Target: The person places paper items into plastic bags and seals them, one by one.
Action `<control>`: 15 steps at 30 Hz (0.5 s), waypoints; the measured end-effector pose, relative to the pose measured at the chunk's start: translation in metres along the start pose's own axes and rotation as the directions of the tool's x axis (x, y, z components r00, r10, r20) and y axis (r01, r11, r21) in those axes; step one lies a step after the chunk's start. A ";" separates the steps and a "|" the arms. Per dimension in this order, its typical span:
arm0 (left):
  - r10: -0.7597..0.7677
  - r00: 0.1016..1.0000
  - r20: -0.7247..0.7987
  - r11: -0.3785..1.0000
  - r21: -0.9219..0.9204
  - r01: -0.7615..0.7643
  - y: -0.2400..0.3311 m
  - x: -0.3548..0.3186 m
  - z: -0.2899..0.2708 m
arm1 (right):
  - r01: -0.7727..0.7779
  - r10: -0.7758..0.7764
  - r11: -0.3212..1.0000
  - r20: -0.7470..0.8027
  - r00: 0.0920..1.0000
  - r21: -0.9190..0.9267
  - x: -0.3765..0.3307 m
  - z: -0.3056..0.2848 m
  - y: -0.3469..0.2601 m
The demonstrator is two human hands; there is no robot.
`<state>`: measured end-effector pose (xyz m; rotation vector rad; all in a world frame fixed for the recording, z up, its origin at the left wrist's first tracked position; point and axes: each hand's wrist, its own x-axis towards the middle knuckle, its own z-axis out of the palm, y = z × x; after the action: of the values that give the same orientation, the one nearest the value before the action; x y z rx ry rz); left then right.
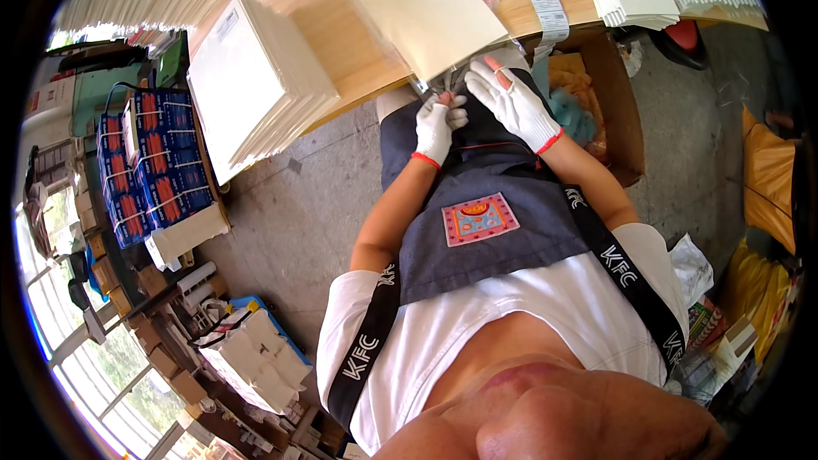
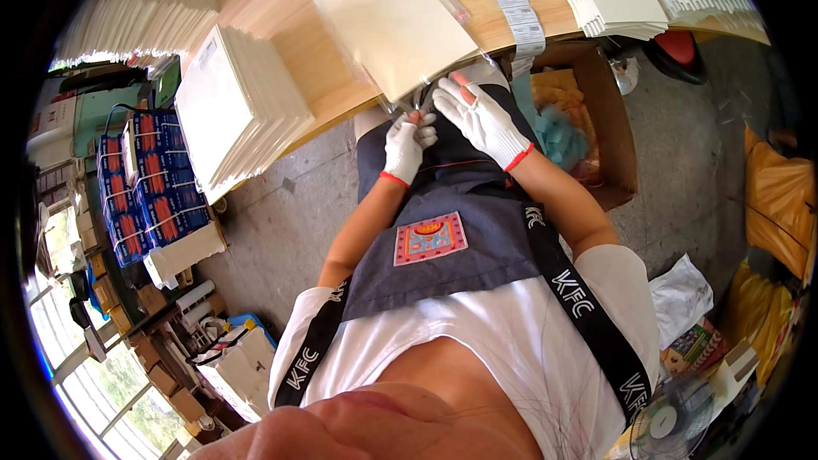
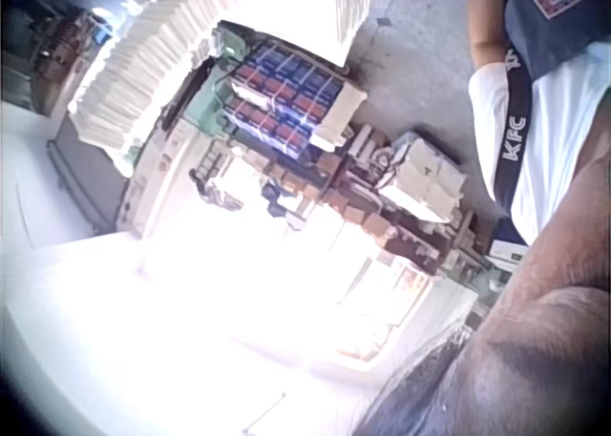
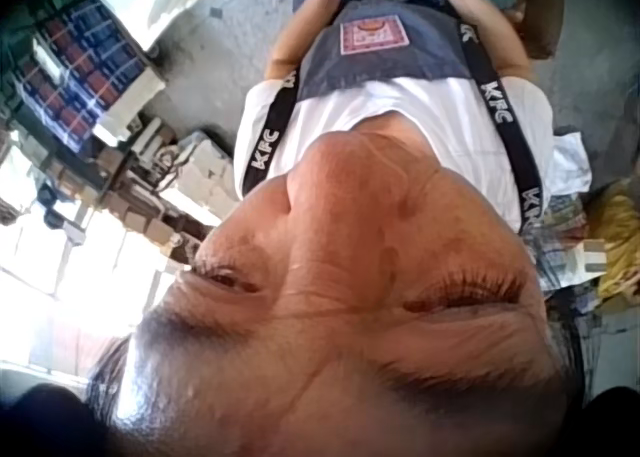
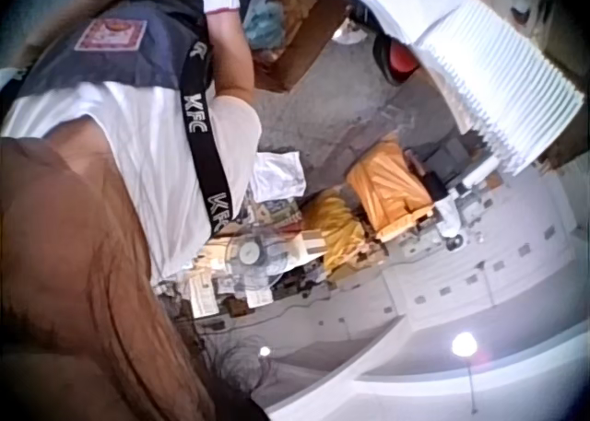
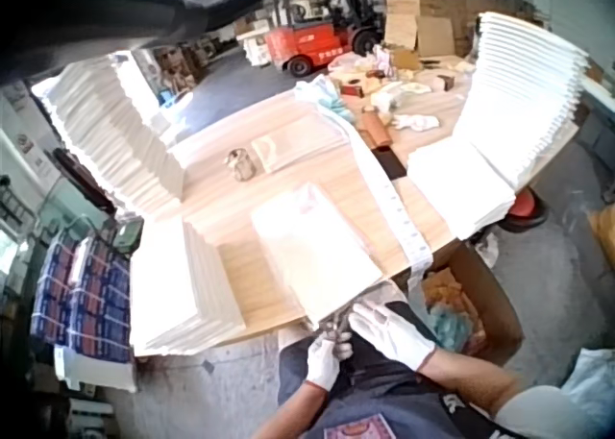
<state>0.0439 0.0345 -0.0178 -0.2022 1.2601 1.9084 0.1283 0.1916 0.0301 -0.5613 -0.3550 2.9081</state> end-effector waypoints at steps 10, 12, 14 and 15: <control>0.104 0.989 -0.106 0.935 0.348 -0.061 0.058 -0.021 -0.027 | 0.333 0.037 -0.251 0.335 0.941 -0.909 0.020 0.049 0.009; 0.086 0.993 -0.083 0.949 0.312 -0.056 0.057 -0.020 -0.031 | 0.474 0.083 -0.628 0.553 0.829 -0.617 0.035 0.046 0.023; 0.074 0.995 -0.062 0.957 0.286 -0.053 0.056 -0.018 -0.035 | 0.430 0.166 -0.747 0.484 0.859 -0.507 0.042 0.050 0.035; 0.064 0.997 -0.051 0.959 0.280 -0.047 0.055 -0.018 -0.036 | 0.451 0.186 -0.763 0.510 0.840 -0.464 0.046 0.051 0.040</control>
<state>0.0066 -0.0137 0.0120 -0.0776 1.5729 1.7573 0.0619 0.1522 0.0491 0.2078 -2.9784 0.5962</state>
